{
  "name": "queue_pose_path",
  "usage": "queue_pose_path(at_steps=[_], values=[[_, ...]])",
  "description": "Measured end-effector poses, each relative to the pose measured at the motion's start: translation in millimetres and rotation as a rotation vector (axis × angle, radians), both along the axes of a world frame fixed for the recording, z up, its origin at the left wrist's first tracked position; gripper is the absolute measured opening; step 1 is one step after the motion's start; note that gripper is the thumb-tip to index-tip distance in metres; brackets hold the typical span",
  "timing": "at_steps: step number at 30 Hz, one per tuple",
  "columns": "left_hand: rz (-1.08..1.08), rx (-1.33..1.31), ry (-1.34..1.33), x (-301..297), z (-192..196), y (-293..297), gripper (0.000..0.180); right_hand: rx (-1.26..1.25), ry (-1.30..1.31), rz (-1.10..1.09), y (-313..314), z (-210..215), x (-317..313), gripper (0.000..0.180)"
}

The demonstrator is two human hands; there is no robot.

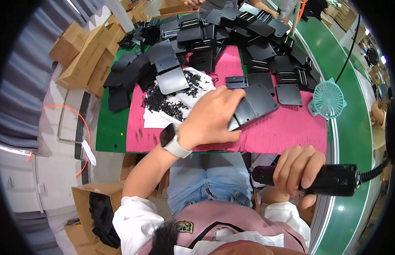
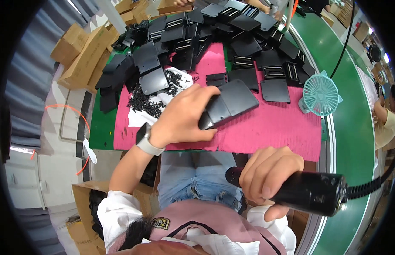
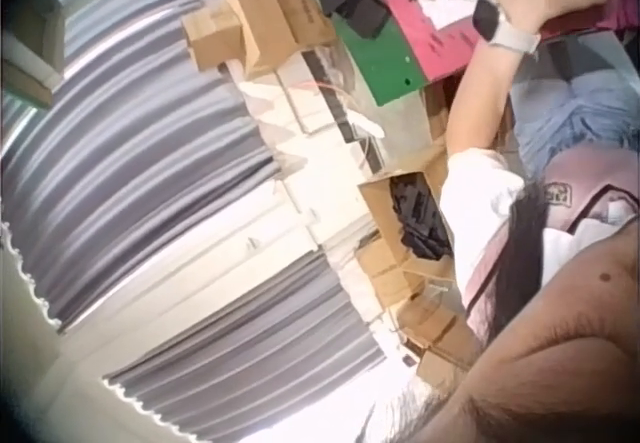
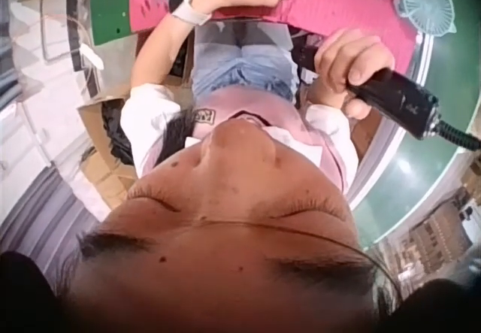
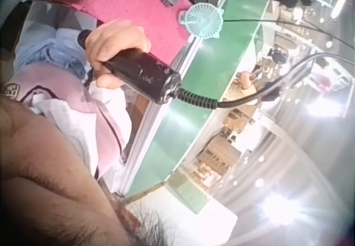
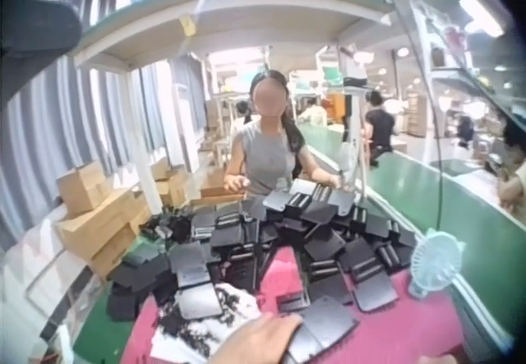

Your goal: Assembling plastic components by manually positioning parts and using an electric screwdriver to secure them with screws.

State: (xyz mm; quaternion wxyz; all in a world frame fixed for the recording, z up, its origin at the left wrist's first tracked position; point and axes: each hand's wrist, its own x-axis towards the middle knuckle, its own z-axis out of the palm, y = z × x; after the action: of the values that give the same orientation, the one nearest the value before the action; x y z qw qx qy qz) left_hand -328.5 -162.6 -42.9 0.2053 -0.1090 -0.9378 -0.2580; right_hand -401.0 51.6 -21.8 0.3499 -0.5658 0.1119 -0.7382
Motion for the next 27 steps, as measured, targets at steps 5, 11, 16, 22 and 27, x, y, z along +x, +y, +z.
queue_pose_path(at_steps=[5, 11, 16, 22, 27], values=[[-0.008, -0.048, 0.115, 10.2, -25.3, -10.4, 0.062, 0.049, 0.074, 0.075, -22.6, 4.6, 2.4, 0.032], [0.294, 0.086, 0.717, 36.4, -36.0, 23.2, 0.023, 0.055, 0.079, -0.510, -12.6, -18.1, -0.5, 0.044], [0.565, 0.184, 0.595, 155.5, -104.9, 58.6, 0.017, 0.569, 0.093, -0.864, -21.1, -8.2, -13.3, 0.045], [1.225, 0.714, 0.213, 293.3, -223.7, 85.2, 0.004, 0.912, 0.238, -1.060, 23.1, -27.4, -115.0, 0.050], [1.717, 0.997, 0.078, 380.0, -300.5, 114.8, 0.005, 1.044, 0.120, -1.256, 11.5, -21.3, -106.7, 0.059]])
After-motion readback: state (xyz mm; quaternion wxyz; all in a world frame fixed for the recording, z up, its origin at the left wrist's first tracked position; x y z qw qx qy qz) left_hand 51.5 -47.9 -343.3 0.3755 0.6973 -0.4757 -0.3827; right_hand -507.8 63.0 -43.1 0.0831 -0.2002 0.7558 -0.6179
